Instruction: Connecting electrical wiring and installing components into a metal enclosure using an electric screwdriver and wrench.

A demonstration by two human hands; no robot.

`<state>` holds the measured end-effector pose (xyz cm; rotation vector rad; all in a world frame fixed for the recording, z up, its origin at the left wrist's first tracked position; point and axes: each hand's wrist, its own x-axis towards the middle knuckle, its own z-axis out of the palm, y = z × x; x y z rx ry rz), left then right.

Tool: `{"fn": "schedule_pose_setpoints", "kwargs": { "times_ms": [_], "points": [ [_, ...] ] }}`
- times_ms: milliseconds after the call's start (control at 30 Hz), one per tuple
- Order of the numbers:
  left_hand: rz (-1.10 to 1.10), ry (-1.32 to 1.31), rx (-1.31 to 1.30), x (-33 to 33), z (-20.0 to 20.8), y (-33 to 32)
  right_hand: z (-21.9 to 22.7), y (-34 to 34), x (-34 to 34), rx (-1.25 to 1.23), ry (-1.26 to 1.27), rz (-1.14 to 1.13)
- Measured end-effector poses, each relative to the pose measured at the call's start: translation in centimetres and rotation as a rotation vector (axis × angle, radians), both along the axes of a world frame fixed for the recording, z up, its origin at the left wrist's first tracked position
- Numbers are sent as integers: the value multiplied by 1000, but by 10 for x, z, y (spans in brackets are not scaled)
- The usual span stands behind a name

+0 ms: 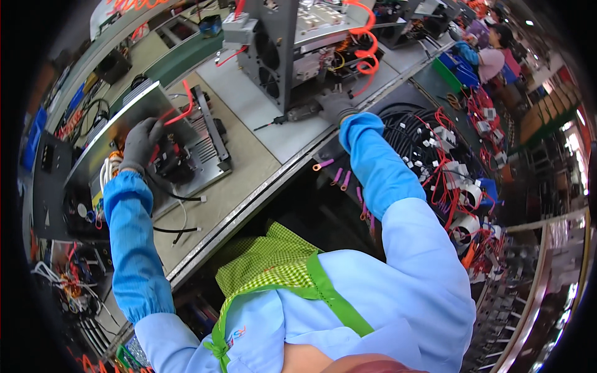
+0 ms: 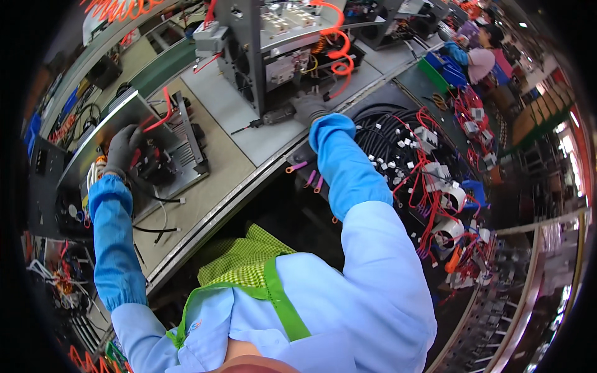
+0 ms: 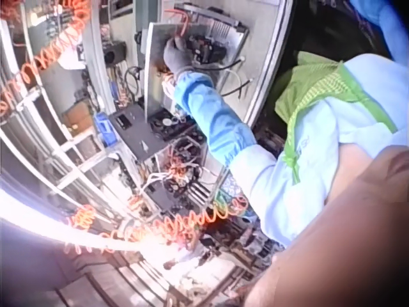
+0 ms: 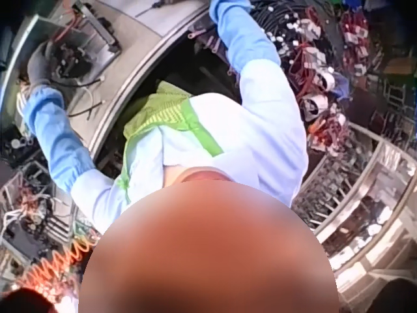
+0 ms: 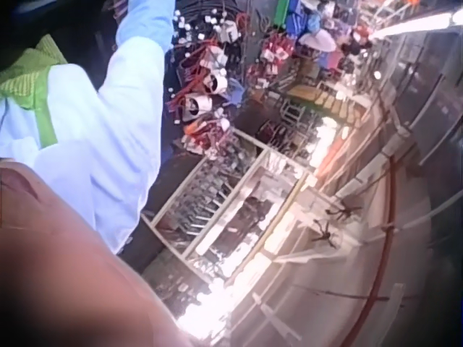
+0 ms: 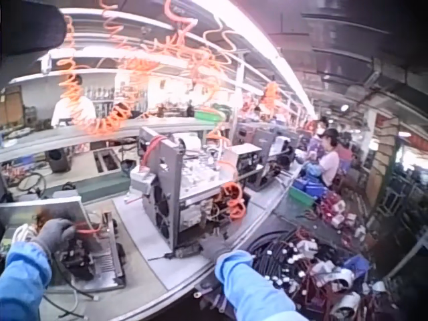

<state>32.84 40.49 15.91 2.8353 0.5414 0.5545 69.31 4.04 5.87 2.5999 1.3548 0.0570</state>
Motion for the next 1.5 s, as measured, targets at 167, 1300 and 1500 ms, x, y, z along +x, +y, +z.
{"fn": "schedule_pose_setpoints", "kwargs": {
  "times_ms": [167, 1300, 1500],
  "points": [
    [-67, 32, -2, 2, 8, -6, 10, -26, -17, 100, 18, -37],
    [-845, 39, 4, 107, -34, -295, 104, -342, -84, 765, 322, -341],
    [-871, 67, -86, 124, -59, -310, 74, -323, -15, 226, 147, -570]
  ]
}}
